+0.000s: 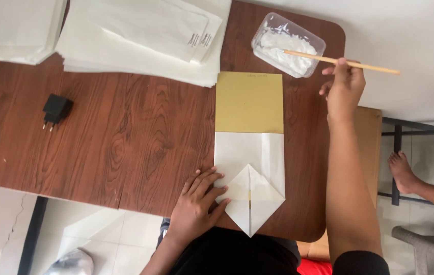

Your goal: Folding paper sheets around a template and applying glue with a brush to assemble paper bags.

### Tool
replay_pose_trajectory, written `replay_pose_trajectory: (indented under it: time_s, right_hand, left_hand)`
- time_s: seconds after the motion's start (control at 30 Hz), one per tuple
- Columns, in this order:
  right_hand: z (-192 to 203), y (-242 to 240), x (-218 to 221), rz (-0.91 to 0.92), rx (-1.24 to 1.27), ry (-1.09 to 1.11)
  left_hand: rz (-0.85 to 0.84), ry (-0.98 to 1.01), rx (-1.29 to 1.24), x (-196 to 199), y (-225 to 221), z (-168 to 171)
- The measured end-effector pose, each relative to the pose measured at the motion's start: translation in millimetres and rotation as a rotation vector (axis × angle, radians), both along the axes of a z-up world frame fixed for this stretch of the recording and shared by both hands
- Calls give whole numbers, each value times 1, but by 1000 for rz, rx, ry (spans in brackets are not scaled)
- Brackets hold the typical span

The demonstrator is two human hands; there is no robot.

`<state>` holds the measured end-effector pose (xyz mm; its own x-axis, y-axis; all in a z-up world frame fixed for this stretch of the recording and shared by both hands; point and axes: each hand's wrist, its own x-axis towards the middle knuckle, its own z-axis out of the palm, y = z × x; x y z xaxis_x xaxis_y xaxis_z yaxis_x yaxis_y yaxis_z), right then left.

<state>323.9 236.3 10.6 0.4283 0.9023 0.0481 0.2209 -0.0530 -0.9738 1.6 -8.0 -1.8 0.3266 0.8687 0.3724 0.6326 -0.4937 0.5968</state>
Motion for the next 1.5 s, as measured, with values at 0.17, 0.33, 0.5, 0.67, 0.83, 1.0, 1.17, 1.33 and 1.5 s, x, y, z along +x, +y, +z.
replay_pose_trajectory:
  time_s: [0.17,0.33,0.5,0.67,0.83,1.0,1.17,1.33,1.5]
  right_hand:
    - [-11,-6,31,109,-262,172]
    - [3,-35,43,362,-395,157]
    - [-3,-85,65,512,-119,-666]
    - [35,-166,-32,728,-230,-701]
    - [20,-195,-52,840,-106,-840]
    - [2,-199,-54,837,-35,-722]
    - [3,-197,-53,834,-100,-585]
    - [22,-177,-59,872,-260,-556]
    - [33,-151,-66,953,-540,-533]
  left_hand:
    - [29,10,-39,3,3,-3]
    - [74,106,-7,8,7,-9]
    - [98,274,-5,15,16,-14]
    - [89,229,-89,19,18,-13]
    - [73,148,-239,22,19,-7]
    - [112,149,-263,24,15,0]
    - [109,123,-293,25,14,0]
    - [84,94,-311,25,19,3]
    - [47,121,-300,22,24,3]
